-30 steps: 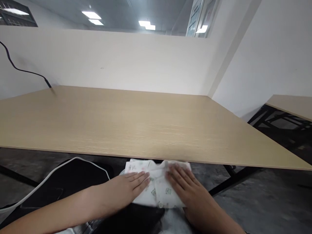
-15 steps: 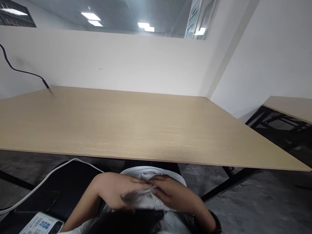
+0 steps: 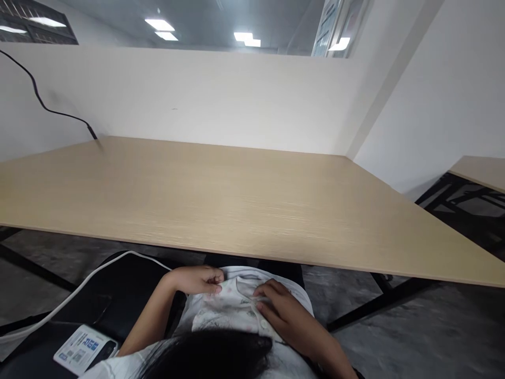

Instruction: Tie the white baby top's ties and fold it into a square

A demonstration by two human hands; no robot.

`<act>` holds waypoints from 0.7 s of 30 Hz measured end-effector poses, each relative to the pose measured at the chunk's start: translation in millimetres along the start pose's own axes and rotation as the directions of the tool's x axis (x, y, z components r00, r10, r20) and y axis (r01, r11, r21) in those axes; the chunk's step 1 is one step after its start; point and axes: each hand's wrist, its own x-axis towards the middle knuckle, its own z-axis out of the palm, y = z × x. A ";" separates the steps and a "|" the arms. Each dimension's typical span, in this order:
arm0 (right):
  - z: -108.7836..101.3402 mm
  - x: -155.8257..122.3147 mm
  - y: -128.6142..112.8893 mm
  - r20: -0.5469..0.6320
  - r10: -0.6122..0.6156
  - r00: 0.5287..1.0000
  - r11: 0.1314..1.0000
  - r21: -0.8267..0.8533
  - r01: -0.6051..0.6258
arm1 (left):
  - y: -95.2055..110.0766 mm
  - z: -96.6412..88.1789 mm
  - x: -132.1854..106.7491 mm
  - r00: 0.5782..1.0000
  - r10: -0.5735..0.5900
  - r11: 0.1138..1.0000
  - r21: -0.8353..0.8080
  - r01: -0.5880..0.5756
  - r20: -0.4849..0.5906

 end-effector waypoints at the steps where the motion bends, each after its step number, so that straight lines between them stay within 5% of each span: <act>1: 0.7 -0.2 0.6 -0.007 0.012 1.000 1.000 -0.006 -0.012 | 0.4 0.4 1.8 1.000 0.003 1.000 -0.012 -0.003 -0.010; 17: 4.4 2.6 6.0 -0.144 0.030 0.989 0.999 -0.023 -0.034 | 12.2 6.1 8.5 0.971 -0.075 0.983 0.145 0.109 -0.225; 21: 2.9 2.8 2.9 -0.183 0.009 0.983 0.999 -0.030 -0.014 | 40.0 13.2 3.6 0.938 -0.087 0.967 0.197 0.161 -0.337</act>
